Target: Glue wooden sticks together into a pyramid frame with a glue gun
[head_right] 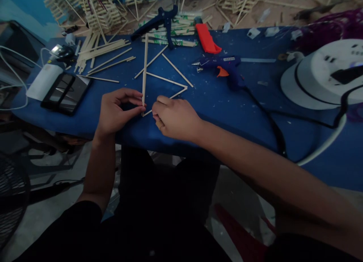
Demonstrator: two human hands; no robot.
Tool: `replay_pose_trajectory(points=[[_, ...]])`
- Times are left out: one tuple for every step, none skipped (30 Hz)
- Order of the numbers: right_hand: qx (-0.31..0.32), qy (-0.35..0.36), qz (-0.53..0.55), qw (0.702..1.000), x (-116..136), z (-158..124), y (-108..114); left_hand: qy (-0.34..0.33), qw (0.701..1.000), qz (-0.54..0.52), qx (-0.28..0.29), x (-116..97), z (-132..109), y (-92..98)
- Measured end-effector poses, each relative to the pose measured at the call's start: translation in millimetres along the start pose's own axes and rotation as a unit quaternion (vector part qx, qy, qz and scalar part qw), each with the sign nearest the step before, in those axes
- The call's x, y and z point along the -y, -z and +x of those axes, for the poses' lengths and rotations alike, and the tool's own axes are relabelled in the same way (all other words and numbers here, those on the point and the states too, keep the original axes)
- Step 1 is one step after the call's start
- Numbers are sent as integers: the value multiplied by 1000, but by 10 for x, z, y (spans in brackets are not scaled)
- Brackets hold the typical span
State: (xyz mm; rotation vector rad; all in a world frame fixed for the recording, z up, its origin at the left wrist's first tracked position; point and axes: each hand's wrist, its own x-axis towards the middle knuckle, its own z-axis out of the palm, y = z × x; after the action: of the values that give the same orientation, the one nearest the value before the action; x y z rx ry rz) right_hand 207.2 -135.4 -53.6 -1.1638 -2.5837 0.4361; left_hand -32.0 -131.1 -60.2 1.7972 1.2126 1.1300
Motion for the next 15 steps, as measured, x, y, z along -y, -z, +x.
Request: replay_pose_trajectory(points=[[-5,2,6,1000,-4,0,-5,2,1000,-1,-1,-6,0,-1],[-12,5,19,1000,-15,-1,-10,5,1000,-2,-2,-12,0,-3],[-22,9,37,999,-31,-2,-12,7,1000,-2,-4,-17,0,-4],[-35,13,59,998,-53,-2,-9,9,1000,-1,-6,-21,0,-6],[-48,20,84,995,-77,-4,-2,11,1000,-1,-7,-25,1,-7],[-62,29,110,992,-103,-7,12,13,1000,-2,-7,-27,2,-8],[-76,39,133,987,-127,-12,32,14,1000,-2,-5,-27,4,-8],[-85,49,154,983,-144,-21,57,16,1000,-3,-4,-27,6,-8],[-90,55,174,979,-152,-33,84,16,1000,-3,-4,-27,8,-7],[-88,57,190,976,-148,-49,112,17,1000,-2,-3,-26,9,-6],[-82,53,204,974,-130,-70,140,17,1000,0,-4,-25,11,-5],[-73,43,218,972,-97,-97,165,16,1000,2,-6,-24,11,-4],[-64,28,235,970,-52,-130,191,16,1000,5,-7,-22,12,-4],[-59,12,254,965,0,-174,218,15,1000,8,-9,-21,12,-5],[-60,-4,277,959,56,-232,250,14,1000,10,-11,-18,12,-6]])
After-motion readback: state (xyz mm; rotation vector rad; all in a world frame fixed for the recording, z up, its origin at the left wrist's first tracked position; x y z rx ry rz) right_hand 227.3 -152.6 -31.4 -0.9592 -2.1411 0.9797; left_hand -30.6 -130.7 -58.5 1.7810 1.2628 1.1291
